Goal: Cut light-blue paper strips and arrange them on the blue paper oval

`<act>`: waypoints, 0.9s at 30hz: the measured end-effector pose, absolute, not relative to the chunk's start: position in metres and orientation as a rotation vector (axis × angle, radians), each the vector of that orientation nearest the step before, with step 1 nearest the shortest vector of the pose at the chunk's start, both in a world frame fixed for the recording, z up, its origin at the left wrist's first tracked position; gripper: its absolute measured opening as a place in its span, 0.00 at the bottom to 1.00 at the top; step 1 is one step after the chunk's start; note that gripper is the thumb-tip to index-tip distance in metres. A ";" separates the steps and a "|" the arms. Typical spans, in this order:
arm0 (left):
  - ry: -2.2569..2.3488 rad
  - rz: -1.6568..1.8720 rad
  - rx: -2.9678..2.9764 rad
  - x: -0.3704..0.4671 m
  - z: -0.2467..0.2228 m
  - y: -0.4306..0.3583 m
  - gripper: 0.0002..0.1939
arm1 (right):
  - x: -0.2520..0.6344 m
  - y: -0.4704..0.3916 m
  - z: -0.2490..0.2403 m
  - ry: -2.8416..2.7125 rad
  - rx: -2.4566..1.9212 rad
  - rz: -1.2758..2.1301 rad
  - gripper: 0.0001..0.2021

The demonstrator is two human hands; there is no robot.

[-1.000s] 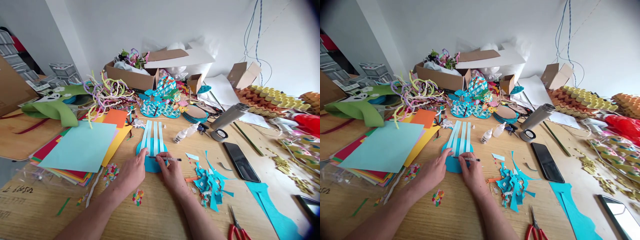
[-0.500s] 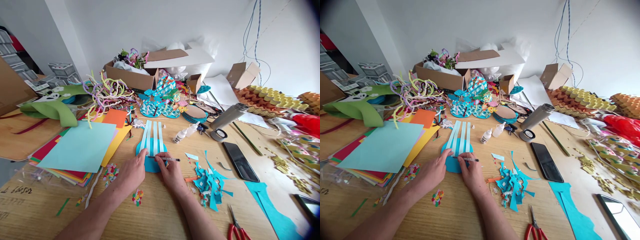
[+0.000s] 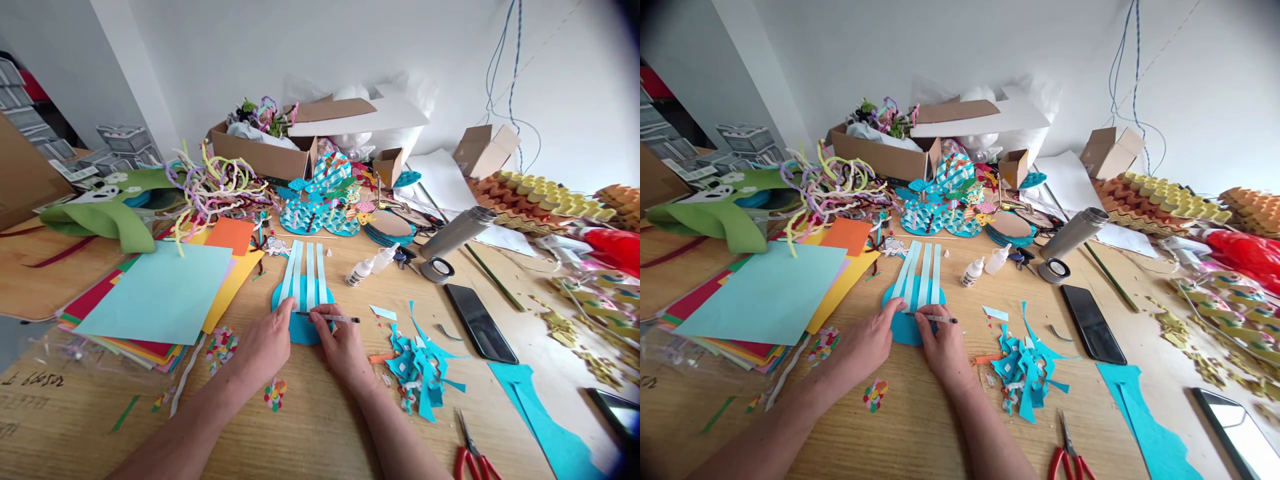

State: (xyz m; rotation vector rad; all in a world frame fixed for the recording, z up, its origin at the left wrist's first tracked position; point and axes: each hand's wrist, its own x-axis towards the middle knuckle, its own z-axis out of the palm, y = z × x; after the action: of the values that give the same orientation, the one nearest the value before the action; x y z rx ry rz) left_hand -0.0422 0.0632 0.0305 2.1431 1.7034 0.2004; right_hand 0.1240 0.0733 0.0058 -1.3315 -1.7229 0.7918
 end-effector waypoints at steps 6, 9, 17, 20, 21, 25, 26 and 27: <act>1.707 0.194 2.140 -0.041 0.032 0.064 0.26 | 0.124 0.073 0.005 -1.735 -1.340 0.788 0.10; 1.701 0.199 2.139 -0.041 0.032 0.063 0.26 | 0.125 0.073 0.006 -1.738 -1.344 0.788 0.10; 1.695 0.194 2.134 -0.041 0.033 0.063 0.25 | 0.124 0.073 0.008 -1.760 -1.353 0.778 0.11; 1.695 0.196 2.131 -0.042 0.033 0.063 0.25 | 0.124 0.072 0.008 -1.764 -1.354 0.777 0.11; 1.694 0.197 2.130 -0.042 0.034 0.063 0.25 | 0.125 0.072 0.008 -1.763 -1.354 0.776 0.11; 1.693 0.193 2.131 -0.042 0.033 0.063 0.24 | 0.125 0.072 0.009 -1.763 -1.357 0.772 0.11; 1.696 0.188 2.133 -0.042 0.033 0.063 0.24 | 0.125 0.072 0.009 -1.764 -1.357 0.771 0.11; 1.699 0.184 2.135 -0.042 0.033 0.063 0.24 | 0.125 0.072 0.009 -1.763 -1.355 0.771 0.11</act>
State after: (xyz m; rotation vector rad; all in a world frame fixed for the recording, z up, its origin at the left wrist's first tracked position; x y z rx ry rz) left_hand -0.0417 0.0630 0.0331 2.1350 1.6992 0.1836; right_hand 0.1245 0.0719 0.0090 -1.3552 -1.7632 0.7706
